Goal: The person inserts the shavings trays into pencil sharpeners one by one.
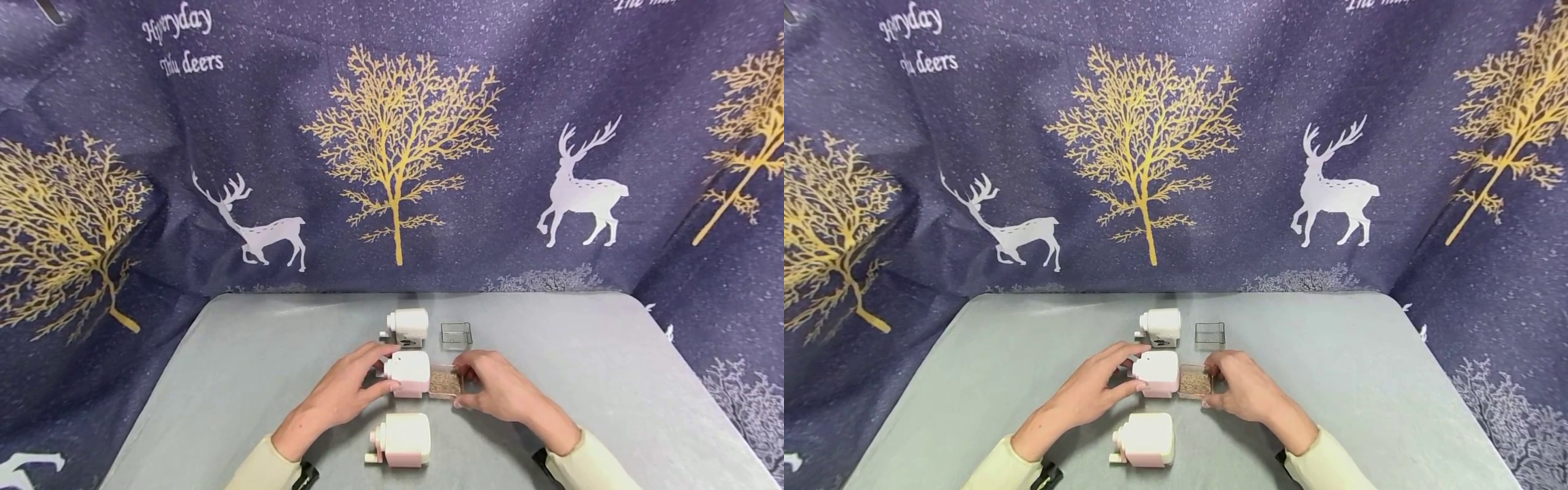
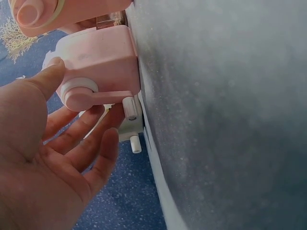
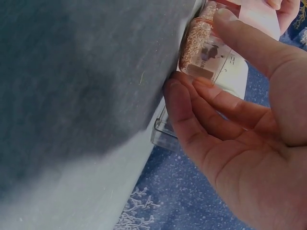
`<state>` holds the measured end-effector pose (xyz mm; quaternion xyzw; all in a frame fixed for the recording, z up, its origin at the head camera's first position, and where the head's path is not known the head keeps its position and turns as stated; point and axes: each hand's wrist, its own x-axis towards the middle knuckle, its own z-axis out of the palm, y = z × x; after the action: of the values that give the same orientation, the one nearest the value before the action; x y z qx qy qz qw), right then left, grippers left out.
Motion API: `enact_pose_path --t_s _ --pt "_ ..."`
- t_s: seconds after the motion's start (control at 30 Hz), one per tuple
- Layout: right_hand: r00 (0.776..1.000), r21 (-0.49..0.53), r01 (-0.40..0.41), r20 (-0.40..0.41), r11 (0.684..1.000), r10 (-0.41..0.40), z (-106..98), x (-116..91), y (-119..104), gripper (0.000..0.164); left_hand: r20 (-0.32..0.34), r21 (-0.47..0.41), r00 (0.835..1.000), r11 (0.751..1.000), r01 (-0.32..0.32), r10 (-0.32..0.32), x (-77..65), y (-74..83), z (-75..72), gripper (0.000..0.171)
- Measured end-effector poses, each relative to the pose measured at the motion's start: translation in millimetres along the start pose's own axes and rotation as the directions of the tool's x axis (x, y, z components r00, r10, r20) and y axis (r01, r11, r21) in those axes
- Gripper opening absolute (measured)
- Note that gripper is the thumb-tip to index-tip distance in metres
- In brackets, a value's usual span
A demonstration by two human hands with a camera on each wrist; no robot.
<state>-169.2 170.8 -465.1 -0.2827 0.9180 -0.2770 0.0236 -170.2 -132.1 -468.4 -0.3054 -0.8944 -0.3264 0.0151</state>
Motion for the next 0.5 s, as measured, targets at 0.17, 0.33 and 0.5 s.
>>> enact_pose_path --t_s 0.17,0.33,0.5 --pt "1.0 0.009 0.01 0.007 1.0 -0.01 1.3 1.8 -0.6 0.047 0.003 -0.004 1.0 1.0 0.002 -0.002 -0.4 0.0 0.2 0.06" --pt "0.999 0.02 0.034 0.004 0.999 -0.034 3.1 4.4 -1.2 0.045 -0.011 0.009 1.0 1.0 -0.012 0.012 -0.2 -0.8 1.4 0.059" --pt "0.999 0.024 0.039 -0.003 0.999 -0.039 5.2 6.1 -1.4 0.044 -0.015 0.015 1.0 1.0 -0.016 0.016 -0.6 -0.7 1.2 0.059"
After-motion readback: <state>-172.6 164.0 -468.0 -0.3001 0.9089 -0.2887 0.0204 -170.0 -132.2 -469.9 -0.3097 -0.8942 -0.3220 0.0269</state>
